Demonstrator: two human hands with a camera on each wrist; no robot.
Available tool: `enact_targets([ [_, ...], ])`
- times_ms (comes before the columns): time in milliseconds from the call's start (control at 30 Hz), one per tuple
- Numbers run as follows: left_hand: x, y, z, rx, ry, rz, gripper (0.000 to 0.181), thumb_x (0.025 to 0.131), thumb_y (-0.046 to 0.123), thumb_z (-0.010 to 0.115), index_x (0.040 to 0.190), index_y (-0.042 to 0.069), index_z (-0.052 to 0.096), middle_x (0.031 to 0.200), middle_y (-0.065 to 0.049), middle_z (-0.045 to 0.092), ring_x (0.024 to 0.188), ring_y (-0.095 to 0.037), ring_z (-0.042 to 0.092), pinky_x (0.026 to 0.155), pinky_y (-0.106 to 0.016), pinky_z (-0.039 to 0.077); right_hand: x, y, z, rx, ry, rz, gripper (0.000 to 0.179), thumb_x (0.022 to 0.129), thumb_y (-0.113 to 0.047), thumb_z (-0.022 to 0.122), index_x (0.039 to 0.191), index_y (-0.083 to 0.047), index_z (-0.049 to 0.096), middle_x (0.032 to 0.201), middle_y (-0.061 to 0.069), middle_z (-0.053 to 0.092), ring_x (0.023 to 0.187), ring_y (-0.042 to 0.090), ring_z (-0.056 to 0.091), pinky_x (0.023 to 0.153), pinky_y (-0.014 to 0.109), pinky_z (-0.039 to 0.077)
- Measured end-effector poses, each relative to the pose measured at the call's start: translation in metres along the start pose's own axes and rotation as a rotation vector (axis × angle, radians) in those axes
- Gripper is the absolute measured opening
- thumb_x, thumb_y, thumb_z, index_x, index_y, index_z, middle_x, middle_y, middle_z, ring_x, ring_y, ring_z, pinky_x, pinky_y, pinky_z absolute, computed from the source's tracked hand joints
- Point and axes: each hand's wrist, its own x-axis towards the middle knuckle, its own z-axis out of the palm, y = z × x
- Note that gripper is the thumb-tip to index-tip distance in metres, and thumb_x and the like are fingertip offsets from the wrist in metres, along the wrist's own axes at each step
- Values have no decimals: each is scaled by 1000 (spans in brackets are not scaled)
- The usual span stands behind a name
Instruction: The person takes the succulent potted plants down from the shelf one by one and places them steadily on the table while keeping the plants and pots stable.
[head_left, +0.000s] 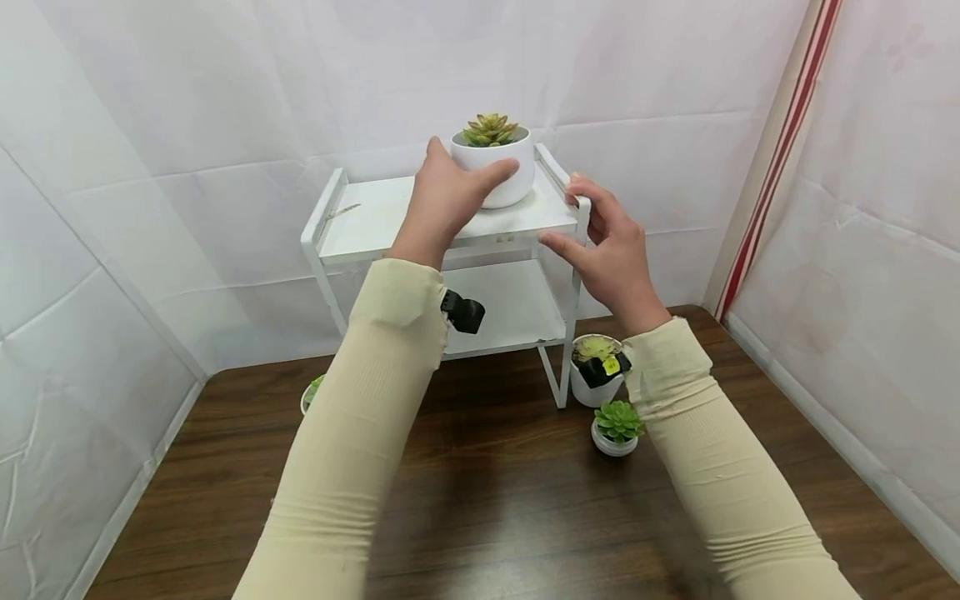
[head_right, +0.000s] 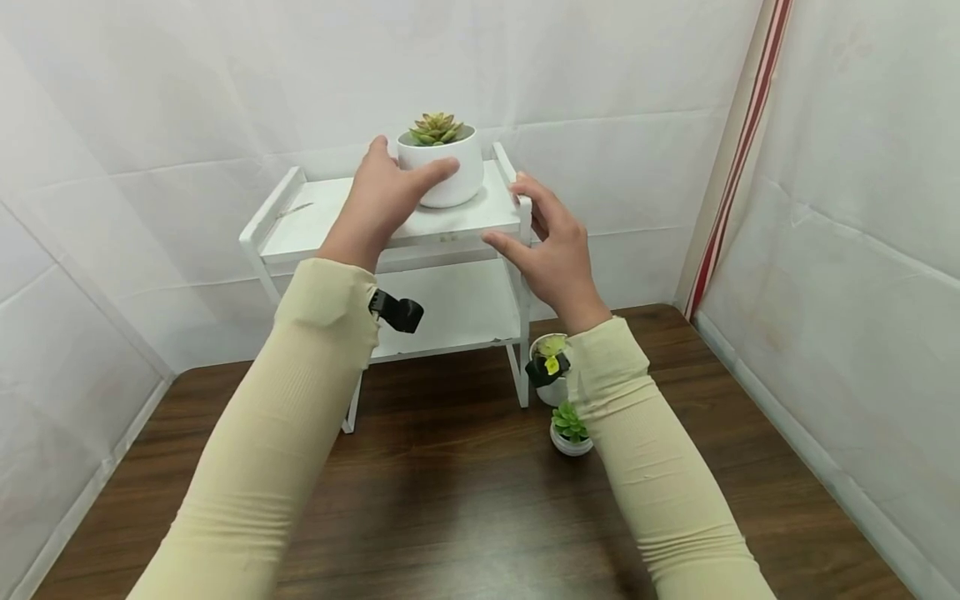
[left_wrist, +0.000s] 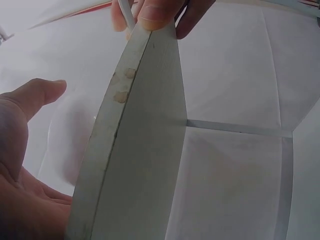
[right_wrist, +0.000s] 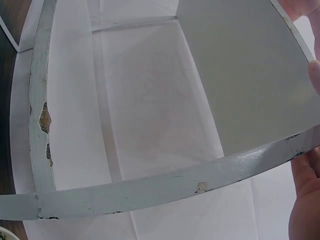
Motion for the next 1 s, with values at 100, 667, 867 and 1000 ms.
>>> enact_targets([
  [100, 1, 2, 1, 5, -10, -29, 120, 77, 63, 70, 156, 21, -11, 163, 4, 12, 147, -7, 18, 117, -26, 22, 0, -1, 0, 1, 0, -5, 57, 79, -18, 82, 129, -10, 56, 148, -2, 47, 130, 11, 51, 102, 27, 45],
  [667, 14, 6, 7, -45, -20, -85, 119, 77, 58, 73, 155, 28, -11, 162, 6, 15, 146, -8, 23, 117, -27, 25, 0, -4, 1, -1, -5, 9, 58, 78, -18, 82, 129, -11, 56, 149, -2, 46, 129, 13, 52, 103, 30, 44],
  [867, 16, 6, 7, -45, -11, -70, 111, 79, 56, 73, 156, 24, 1, 159, 3, 23, 141, -8, 30, 114, -26, 29, 2, -3, 2, -9, -7, 21, 58, 79, -12, 81, 130, -7, 55, 149, 2, 46, 131, 15, 51, 103, 30, 44],
  [1000, 17, 6, 6, -34, -4, -61, 108, 80, 55, 72, 156, 21, 5, 158, 1, 25, 141, -9, 31, 114, -26, 29, 3, -2, 2, -6, -9, 18, 58, 79, -11, 81, 131, -7, 55, 149, 3, 45, 131, 15, 51, 104, 29, 44],
])
